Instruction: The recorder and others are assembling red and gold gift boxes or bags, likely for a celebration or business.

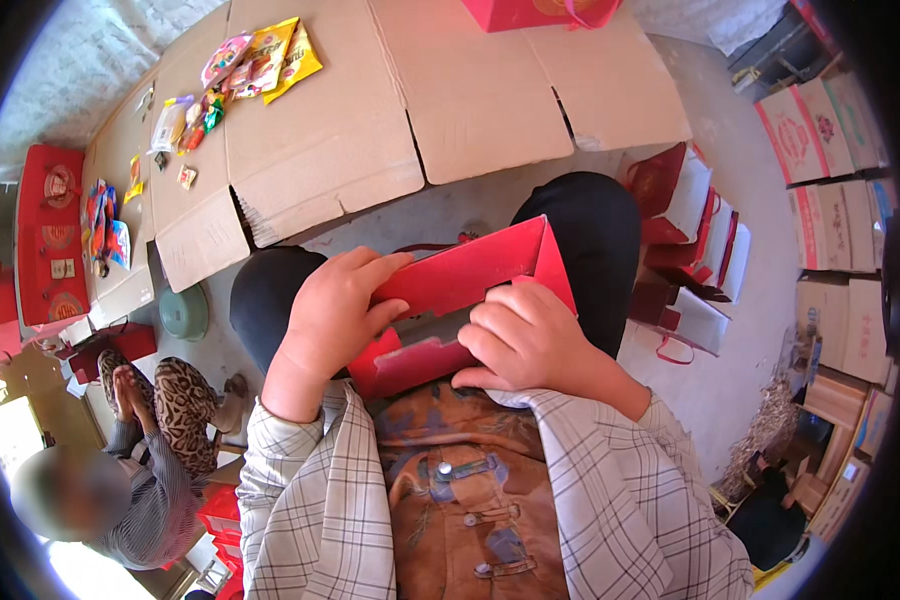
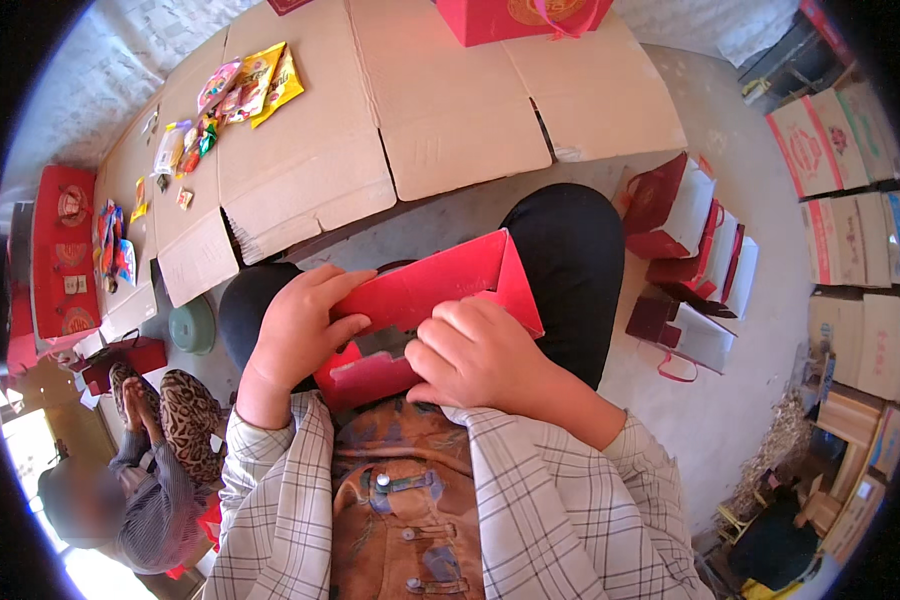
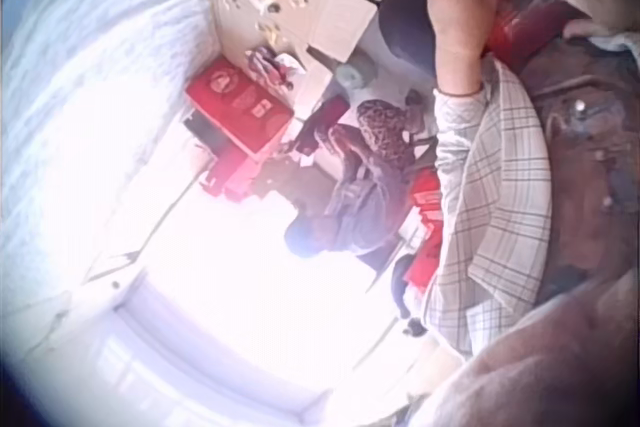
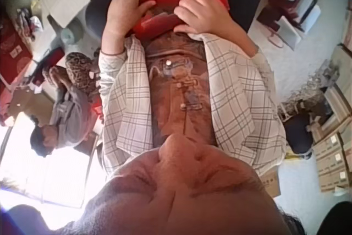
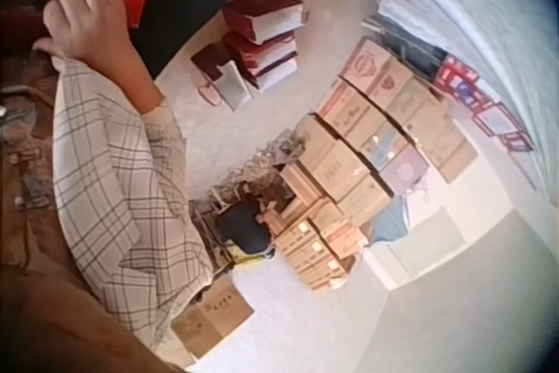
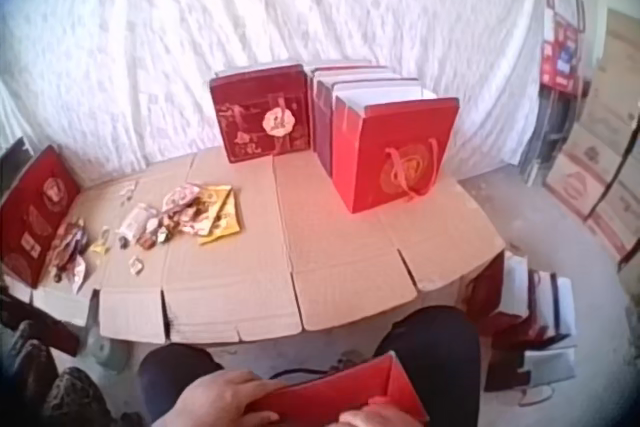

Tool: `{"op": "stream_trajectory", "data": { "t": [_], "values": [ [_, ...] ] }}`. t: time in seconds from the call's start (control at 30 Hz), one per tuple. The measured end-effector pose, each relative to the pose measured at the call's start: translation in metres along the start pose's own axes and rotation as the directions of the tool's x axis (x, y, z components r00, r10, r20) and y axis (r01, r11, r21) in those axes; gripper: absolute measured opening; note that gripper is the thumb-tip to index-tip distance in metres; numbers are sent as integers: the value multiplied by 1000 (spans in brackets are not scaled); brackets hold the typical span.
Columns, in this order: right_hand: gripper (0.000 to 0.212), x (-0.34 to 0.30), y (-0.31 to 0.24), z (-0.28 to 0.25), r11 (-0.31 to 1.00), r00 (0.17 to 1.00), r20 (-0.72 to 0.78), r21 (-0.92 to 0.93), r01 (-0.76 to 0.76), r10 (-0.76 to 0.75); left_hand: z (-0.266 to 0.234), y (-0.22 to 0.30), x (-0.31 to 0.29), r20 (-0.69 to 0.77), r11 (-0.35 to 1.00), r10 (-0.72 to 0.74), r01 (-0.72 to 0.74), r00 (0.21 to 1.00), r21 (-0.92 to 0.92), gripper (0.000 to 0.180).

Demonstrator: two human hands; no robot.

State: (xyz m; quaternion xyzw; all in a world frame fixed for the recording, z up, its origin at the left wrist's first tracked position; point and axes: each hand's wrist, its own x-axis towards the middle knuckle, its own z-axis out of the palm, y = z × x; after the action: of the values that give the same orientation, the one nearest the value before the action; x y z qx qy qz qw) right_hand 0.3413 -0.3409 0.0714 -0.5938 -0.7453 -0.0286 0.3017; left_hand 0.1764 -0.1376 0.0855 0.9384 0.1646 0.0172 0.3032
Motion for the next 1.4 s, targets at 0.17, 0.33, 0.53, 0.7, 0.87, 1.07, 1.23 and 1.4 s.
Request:
{"op": "stream_trajectory", "data": {
  "t": [0.17, 0.33, 0.53, 0.7, 0.87, 1.07, 1.23, 1.4],
  "values": [
    [41, -16, 0, -18, 999, 980, -197, 41, 34, -25, -8, -4, -13, -47, 996, -56, 52, 997, -68, 55],
    [58, -46, 12, -29, 821, 840, -267, 480, -309, 472, -11, 2, -32, -128, 999, -26, 21, 991, -42, 55],
    [59, -60, 38, -33, 624, 834, 8, 659, -419, 551, -6, 12, -43, -29, 990, 136, -135, 990, 28, 40],
    [66, -57, 50, -21, 727, 897, -7, 589, -353, 442, -5, 21, -48, -32, 994, 75, -72, 997, 78, 27],
    [71, -52, 52, -20, 817, 940, 43, 482, -316, 337, -8, 15, -51, -60, 991, 137, -137, 989, 6, 31],
    [83, -44, 51, -26, 855, 965, 165, 451, -257, 203, -9, 2, -69, -174, 970, 136, -167, 975, -176, 49],
    [95, -38, 55, -32, 901, 968, 217, 386, -200, 122, -6, -2, -88, -261, 946, -12, -74, 965, -315, 51],
    [98, -34, 55, -37, 937, 957, 287, 319, -142, 48, 1, -3, -98, -297, 934, -54, -57, 953, -353, 34]
  ]
}}
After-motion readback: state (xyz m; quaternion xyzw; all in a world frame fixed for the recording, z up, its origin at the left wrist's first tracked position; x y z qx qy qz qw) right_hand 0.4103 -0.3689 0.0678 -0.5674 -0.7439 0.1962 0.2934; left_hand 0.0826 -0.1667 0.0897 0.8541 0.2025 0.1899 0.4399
